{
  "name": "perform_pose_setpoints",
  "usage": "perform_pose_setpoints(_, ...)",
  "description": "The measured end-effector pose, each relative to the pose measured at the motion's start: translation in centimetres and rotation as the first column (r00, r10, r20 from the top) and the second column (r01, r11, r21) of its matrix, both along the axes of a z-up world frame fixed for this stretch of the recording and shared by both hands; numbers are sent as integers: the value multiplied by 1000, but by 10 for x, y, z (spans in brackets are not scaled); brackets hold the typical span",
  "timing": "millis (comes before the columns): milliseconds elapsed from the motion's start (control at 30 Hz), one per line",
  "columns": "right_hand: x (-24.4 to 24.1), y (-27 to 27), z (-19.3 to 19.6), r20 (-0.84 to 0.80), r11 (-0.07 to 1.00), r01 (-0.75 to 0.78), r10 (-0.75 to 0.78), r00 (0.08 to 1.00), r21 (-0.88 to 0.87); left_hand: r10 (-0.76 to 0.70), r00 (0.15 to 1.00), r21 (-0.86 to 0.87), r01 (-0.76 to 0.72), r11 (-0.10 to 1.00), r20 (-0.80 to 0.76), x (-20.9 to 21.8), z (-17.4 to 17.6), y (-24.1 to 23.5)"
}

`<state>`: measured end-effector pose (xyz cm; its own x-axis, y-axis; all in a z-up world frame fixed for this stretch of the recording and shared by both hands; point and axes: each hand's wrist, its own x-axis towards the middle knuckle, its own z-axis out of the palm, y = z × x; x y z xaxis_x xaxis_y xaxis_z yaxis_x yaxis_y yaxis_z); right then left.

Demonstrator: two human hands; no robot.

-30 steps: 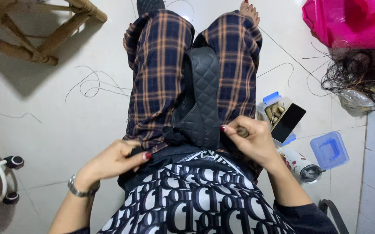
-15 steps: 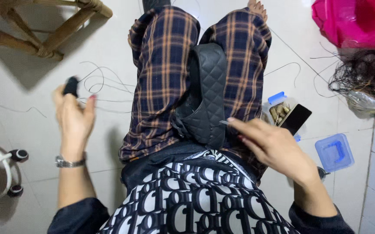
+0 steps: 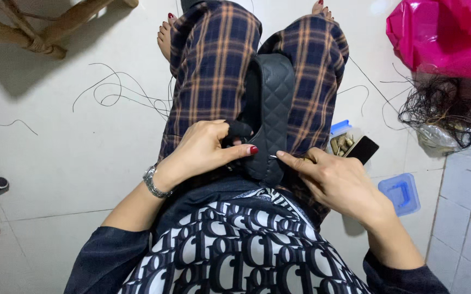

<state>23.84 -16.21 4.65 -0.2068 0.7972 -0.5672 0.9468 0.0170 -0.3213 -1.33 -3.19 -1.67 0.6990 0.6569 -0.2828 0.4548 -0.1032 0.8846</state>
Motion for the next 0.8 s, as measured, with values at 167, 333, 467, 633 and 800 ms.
perform_pose_setpoints(167,-18,14,24,223,989,-146,136,965,31,-62,998,90,65,994,-31,2,-11,-2)
perform_pose_setpoints(333,-28,-1,-7,277,979,-197,175,945,53,-75,997,84,77,993,-27,6,-19,-2)
perform_pose_setpoints(467,-23,18,11,174,987,-160,159,972,-11,-82,997,65,83,994,-13,6,-19,-2)
perform_pose_setpoints(633,-4,25,20,-62,999,-21,18,998,-48,-101,995,75,100,992,5,3,-14,0)
perform_pose_setpoints(800,-2,21,-4,-206,996,80,-88,975,-47,-127,991,83,123,989,50,7,-10,6)
